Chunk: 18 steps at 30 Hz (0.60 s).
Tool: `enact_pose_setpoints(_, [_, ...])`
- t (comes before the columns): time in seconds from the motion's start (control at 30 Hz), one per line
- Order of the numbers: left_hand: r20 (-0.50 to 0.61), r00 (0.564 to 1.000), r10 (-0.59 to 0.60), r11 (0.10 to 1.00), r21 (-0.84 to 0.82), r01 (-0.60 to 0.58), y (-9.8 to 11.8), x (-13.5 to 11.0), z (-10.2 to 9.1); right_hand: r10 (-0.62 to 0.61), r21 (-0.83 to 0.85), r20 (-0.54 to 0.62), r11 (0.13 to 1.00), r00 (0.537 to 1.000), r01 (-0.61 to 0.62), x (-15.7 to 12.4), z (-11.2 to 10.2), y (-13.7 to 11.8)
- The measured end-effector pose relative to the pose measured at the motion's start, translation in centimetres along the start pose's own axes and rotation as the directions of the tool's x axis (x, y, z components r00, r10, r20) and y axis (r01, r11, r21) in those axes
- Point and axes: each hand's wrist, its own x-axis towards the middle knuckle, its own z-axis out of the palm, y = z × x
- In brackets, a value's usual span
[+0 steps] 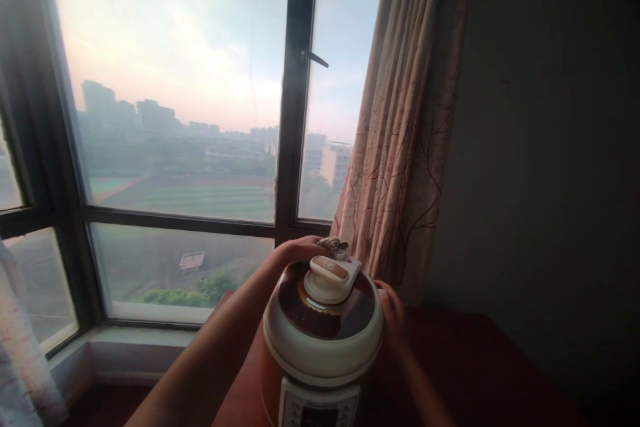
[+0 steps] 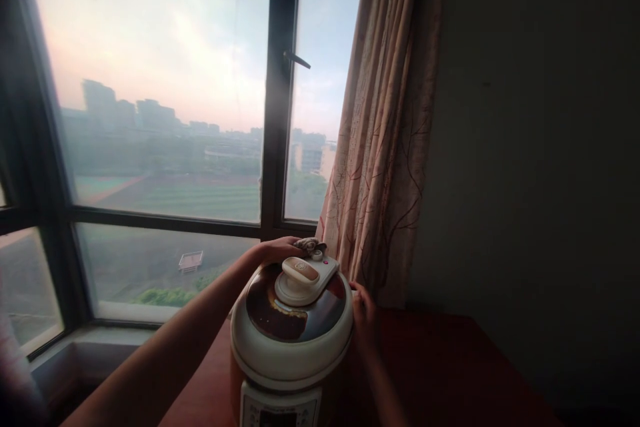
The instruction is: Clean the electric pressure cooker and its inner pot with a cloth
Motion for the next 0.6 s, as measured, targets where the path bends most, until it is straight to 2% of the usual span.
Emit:
enact_pose_setpoints(0.07, [-0.013, 0.999, 0.031, 1.000, 0.007, -0.031, 0.0, -1.3, 0.0, -0.008, -0.012, -0.002, 1.000, 1.000, 0.008, 0.1, 0.0, 0.0])
enact_pose_setpoints(0.13, [0.001, 0.999, 0.047, 0.998, 0.052, -0.047, 0.3, -1.4, -0.1, 0.000, -0.008, -0.010, 1.000, 1.000, 0.000, 0.1, 0.0, 0.0])
enact_pose_setpoints(0.3, [0.046, 0.999, 0.027, 0.990, 0.140, -0.034, 1.7, 1.6, 0.9, 0.014, 0.018, -0.025, 1.000, 1.000, -0.014, 0.0, 0.2, -0.1])
enact_pose_setpoints(0.4, [0.061, 0.998, 0.016, 0.985, 0.169, -0.026, 1.8, 2.2, 1.0, 0.016, 0.032, -0.016, 0.999, 1.000, -0.016, 0.0, 0.2, -0.2])
enact_pose_setpoints(0.5, [0.075, 0.997, 0.003, 0.967, 0.252, -0.022, 1.1, 0.8, -0.4, 0.026, 0.041, -0.006, 0.999, 1.000, -0.025, 0.0, 0.3, -0.2])
enact_pose_setpoints(0.6, [0.002, 0.998, 0.069, 0.907, 0.417, -0.064, -0.3, -2.4, -2.1, 0.029, 0.043, -0.004, 0.999, 1.000, -0.029, 0.1, 0.4, -0.2])
